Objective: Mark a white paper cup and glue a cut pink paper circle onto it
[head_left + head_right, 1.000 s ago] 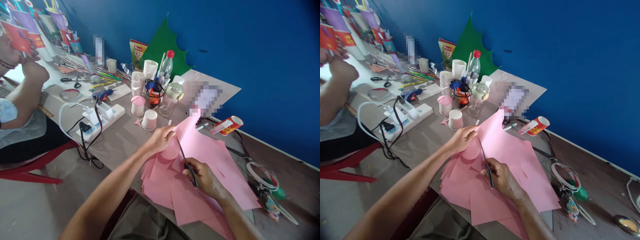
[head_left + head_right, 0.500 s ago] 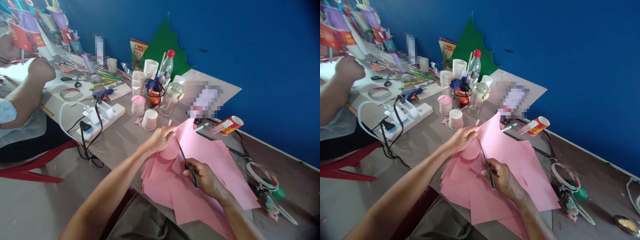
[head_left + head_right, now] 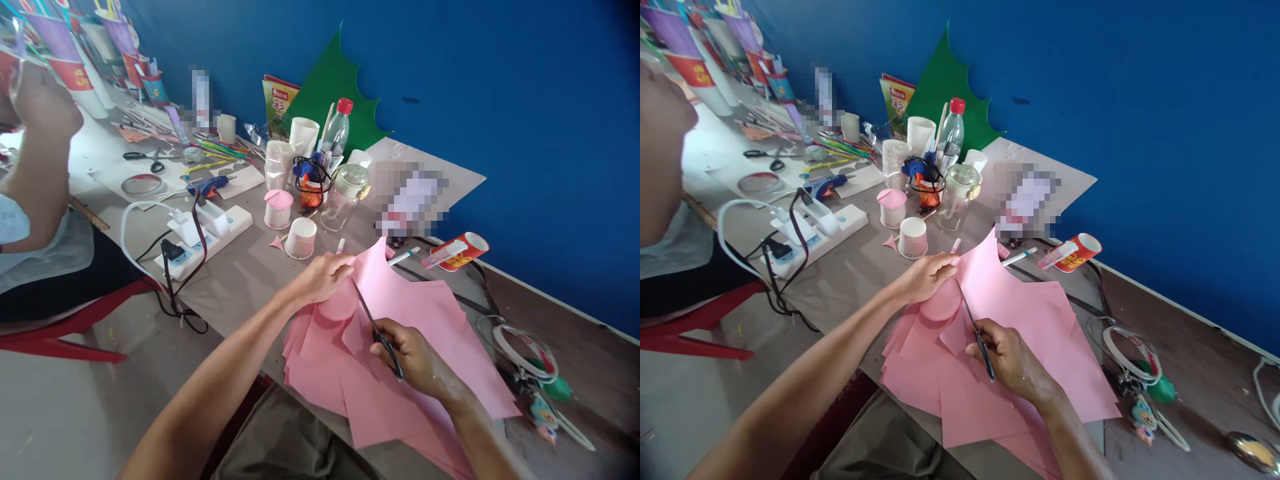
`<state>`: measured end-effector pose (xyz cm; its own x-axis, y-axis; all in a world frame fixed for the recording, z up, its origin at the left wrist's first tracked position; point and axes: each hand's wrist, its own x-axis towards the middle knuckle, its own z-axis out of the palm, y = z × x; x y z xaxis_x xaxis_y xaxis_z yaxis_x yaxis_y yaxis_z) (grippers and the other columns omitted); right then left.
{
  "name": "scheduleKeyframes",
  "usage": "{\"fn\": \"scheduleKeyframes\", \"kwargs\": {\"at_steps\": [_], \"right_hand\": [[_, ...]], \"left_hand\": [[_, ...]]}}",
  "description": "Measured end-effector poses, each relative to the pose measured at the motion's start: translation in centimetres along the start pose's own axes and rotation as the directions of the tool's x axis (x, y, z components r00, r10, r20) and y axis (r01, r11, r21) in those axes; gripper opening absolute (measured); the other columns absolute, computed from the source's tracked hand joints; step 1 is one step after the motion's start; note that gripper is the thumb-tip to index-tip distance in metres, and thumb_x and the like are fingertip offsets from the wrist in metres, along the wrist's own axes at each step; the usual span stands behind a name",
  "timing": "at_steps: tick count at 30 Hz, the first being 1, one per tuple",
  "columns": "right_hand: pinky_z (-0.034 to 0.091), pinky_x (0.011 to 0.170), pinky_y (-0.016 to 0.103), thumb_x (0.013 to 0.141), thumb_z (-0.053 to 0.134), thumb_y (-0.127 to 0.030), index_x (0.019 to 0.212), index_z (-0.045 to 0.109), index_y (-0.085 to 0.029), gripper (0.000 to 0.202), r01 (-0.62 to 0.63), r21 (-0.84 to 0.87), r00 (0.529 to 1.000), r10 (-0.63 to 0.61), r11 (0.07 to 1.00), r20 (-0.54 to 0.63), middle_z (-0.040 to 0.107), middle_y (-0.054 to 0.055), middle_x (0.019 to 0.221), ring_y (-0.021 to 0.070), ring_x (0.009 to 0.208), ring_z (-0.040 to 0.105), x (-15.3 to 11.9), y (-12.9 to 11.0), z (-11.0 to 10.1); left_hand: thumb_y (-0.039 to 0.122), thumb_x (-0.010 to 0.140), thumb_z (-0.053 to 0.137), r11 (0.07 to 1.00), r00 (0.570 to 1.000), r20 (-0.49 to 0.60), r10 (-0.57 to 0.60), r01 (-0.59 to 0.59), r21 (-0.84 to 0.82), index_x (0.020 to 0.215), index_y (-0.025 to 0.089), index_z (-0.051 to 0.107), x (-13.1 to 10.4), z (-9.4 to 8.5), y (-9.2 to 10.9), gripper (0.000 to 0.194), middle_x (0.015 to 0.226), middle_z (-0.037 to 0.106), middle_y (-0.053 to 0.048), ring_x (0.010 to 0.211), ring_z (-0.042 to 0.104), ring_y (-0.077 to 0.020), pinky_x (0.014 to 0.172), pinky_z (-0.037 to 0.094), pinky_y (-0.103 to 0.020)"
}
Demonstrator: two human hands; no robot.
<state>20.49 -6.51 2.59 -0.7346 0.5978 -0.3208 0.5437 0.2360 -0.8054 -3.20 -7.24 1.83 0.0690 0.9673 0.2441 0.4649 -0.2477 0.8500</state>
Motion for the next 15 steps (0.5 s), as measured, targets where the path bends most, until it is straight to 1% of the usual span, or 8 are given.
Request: {"fn": "scheduleKeyframes", "kwargs": {"at_steps": [5, 7, 9, 15], "right_hand": [[0.027, 0.050, 0.024, 0.083, 0.059, -0.057, 0.088, 0.056, -0.019, 0.038, -0.019, -0.005, 0.999, 0.019, 1.000, 0.029, 0.040, -0.006, 0.058, 0.0110, 0.052, 0.032, -0.08, -0.07, -0.22], [0.027, 0.050, 0.024, 0.083, 0.059, -0.057, 0.090, 0.056, -0.019, 0.039, -0.034, 0.005, 0.998, 0.034, 0.999, 0.047, 0.040, -0.006, 0.058, 0.0109, 0.052, 0.031, -0.14, -0.07, -0.31], [0.027, 0.050, 0.024, 0.083, 0.059, -0.057, 0.091, 0.056, -0.019, 0.039, -0.041, 0.006, 0.997, 0.040, 0.999, 0.059, 0.040, -0.006, 0.059, 0.0108, 0.053, 0.031, -0.18, -0.10, -0.42], [0.026, 0.049, 0.023, 0.083, 0.057, -0.058, 0.085, 0.054, -0.019, 0.039, -0.011, -0.035, 0.998, 0.013, 0.999, 0.064, 0.039, -0.005, 0.060, 0.0109, 0.054, 0.031, -0.19, -0.34, -0.71]], "left_hand": [[0.024, 0.094, 0.039, 1.000, 0.999, 0.028, 0.016, -0.016, -0.022, 0.069, 0.018, 0.037, -0.07, -0.03, -0.19, 0.025, 0.065, 0.031, 0.005, 0.061, 0.029, -0.0086, 0.058, 0.027, -0.020], [0.024, 0.093, 0.039, 1.000, 0.999, 0.036, 0.022, -0.022, -0.021, 0.068, 0.019, 0.035, -0.07, -0.05, -0.21, 0.026, 0.065, 0.030, 0.005, 0.061, 0.029, -0.0086, 0.057, 0.026, -0.020], [0.023, 0.093, 0.040, 1.000, 0.999, 0.040, 0.017, -0.016, -0.015, 0.069, 0.018, 0.037, -0.07, -0.10, -0.15, 0.025, 0.065, 0.033, 0.005, 0.061, 0.030, -0.0087, 0.058, 0.027, -0.021], [0.025, 0.093, 0.040, 1.000, 0.998, 0.055, 0.008, -0.009, 0.008, 0.072, 0.017, 0.045, -0.18, -0.22, -0.02, 0.023, 0.067, 0.039, 0.004, 0.063, 0.036, -0.0092, 0.060, 0.031, -0.021]]}}
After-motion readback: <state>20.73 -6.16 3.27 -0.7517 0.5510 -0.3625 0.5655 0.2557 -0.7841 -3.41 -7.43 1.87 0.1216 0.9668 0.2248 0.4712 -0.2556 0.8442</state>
